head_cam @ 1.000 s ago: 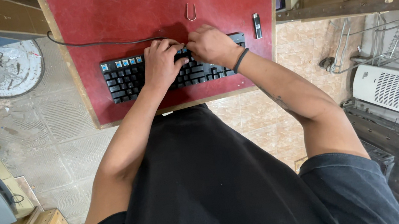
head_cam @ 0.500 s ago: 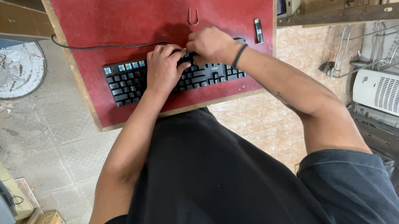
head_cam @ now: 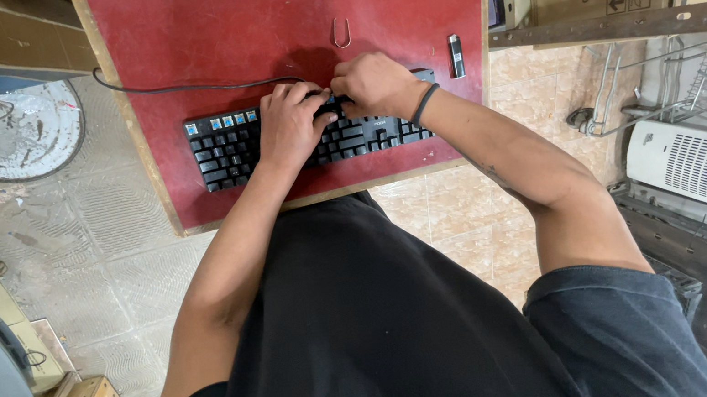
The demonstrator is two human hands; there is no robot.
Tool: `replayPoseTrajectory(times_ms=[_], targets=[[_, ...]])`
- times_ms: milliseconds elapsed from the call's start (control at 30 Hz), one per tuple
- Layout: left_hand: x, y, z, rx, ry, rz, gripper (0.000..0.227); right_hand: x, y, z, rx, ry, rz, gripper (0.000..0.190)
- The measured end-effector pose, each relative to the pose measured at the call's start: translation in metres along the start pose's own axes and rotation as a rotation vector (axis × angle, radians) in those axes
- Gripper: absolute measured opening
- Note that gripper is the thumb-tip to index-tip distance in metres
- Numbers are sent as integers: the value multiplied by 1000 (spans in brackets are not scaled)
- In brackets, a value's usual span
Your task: The person removes keycaps from a black keyboard one by one using their fingers and places them in a row on the red table. The person continues this process across the top rows of the keyboard.
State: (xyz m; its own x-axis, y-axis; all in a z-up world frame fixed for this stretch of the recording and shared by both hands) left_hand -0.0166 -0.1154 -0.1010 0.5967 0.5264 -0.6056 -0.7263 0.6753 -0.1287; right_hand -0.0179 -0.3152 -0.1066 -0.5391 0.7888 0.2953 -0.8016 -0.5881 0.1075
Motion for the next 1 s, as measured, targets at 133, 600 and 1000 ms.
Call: replayPoseTrajectory(times_ms=[133,600,1000], targets=[[-2,0,-2,8,6,8,38,-10,-1,-4,87,-100,-116,28],[-14,-1,18,19,12,4,35,-20,-12,9,209,-153,-185,31],[-12,-13,25,79,121,196,62,-15,5,83,215,-896,-417,29]])
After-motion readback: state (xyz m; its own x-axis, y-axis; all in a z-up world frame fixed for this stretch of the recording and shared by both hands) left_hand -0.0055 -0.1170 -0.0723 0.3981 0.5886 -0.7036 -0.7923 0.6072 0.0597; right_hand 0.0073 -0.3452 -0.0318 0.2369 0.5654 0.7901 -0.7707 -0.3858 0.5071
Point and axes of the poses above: each hand's wrist, its own y-axis away from the middle knuckle, its own z-axis out of the back of the hand, x = y × z, the point moved 6 cm from there along -y, towards the middle knuckle, and after that the axes turned 1 degree about -z, right-handed, at the moved point
